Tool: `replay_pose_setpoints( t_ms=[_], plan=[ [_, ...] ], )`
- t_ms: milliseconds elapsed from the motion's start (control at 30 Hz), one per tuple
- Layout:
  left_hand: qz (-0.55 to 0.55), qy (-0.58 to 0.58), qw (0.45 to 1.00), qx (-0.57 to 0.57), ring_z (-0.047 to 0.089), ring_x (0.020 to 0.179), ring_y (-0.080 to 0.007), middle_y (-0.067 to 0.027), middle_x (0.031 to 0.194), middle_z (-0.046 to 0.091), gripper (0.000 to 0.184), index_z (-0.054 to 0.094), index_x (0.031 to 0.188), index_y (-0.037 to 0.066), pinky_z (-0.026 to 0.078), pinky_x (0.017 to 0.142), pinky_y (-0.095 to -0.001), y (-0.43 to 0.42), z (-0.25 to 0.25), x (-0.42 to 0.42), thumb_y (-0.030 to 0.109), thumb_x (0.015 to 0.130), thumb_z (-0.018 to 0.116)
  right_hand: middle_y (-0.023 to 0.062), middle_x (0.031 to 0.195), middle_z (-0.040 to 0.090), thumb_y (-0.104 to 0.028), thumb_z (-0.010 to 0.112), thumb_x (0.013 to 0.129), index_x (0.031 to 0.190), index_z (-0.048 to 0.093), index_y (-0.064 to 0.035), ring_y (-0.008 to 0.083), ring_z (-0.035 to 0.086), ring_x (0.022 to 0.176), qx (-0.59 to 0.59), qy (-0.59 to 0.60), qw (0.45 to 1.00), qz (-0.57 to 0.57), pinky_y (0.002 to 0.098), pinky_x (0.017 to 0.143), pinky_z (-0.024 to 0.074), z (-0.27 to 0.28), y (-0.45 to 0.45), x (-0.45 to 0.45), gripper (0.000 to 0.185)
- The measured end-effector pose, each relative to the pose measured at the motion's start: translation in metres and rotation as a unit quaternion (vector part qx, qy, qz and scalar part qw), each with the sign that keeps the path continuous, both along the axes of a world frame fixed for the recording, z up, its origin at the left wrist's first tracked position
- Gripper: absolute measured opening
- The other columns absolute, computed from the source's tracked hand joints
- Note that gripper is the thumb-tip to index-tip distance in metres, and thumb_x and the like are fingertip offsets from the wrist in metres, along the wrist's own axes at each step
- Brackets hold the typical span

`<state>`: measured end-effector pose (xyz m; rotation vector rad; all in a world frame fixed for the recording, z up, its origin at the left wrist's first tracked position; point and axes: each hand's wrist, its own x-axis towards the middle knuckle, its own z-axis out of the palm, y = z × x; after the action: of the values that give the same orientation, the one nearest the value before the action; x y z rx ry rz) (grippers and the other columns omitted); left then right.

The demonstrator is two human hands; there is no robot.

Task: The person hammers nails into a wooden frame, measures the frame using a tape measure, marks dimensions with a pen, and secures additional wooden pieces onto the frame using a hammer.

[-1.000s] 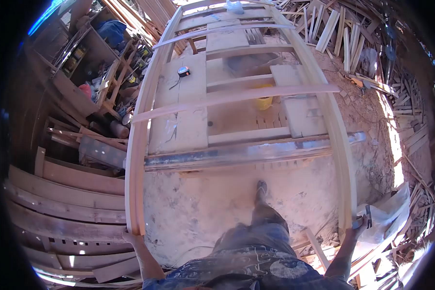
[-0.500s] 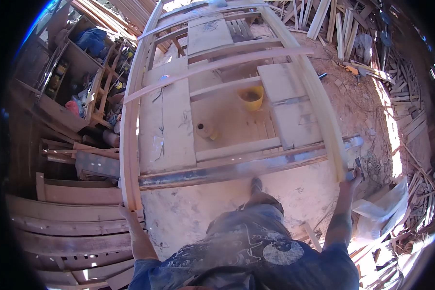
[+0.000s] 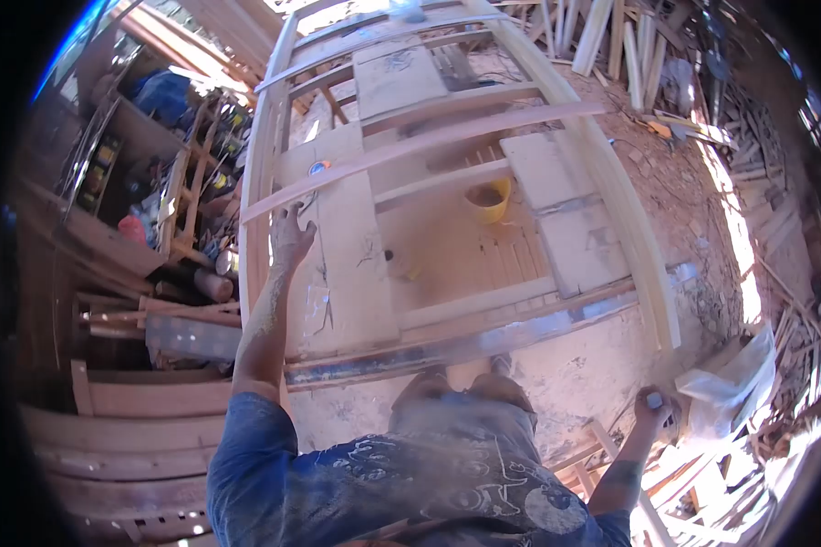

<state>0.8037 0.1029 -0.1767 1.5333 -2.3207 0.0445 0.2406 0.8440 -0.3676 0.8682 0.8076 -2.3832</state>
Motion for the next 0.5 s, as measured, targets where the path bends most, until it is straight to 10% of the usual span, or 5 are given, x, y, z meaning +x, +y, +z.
replay_pose_setpoints(
  t_ms=[133,333,500],
  plan=[
    [-0.033,-0.199,0.979,0.035,0.049,0.124,-0.0317,-0.0119,0.136,0.048,0.088,0.048,0.137,0.012,0.041,0.098,-0.0517,-0.079,-0.007,-0.082,0.045,0.063,0.083,0.0115,0.086,0.066,-0.013,0.063,0.082,0.107,0.063,0.0027,0.0213,0.064,0.076,0.07,-0.008,0.994,-0.078,0.0355,0.074,0.0537,0.055,0.02,0.152,0.029],
    [-0.204,-0.139,0.967,0.06,0.057,0.108,-0.0381,-0.0204,0.11,0.06,0.037,0.068,0.096,0.001,0.047,0.09,-0.0488,-0.088,-0.017,-0.055,0.025,0.069,0.077,0.0055,0.069,0.061,-0.017,0.058,0.087,0.086,0.062,-0.0032,0.0197,0.062,0.063,0.087,-0.086,0.982,-0.146,0.0328,0.064,0.0541,0.025,0.083,0.308,0.014],
    [-0.114,-0.14,0.976,0.118,0.061,0.095,-0.0414,-0.0221,0.096,0.062,0.034,0.064,0.088,-0.005,0.05,0.085,-0.0501,0.065,0.01,0.025,0.018,0.067,0.077,0.0054,0.064,0.06,-0.026,0.049,0.092,0.075,0.058,-0.0082,0.0228,0.061,0.059,0.112,-0.153,0.95,-0.247,0.035,0.056,0.0526,-0.008,0.106,0.358,0.026]
  ],
)
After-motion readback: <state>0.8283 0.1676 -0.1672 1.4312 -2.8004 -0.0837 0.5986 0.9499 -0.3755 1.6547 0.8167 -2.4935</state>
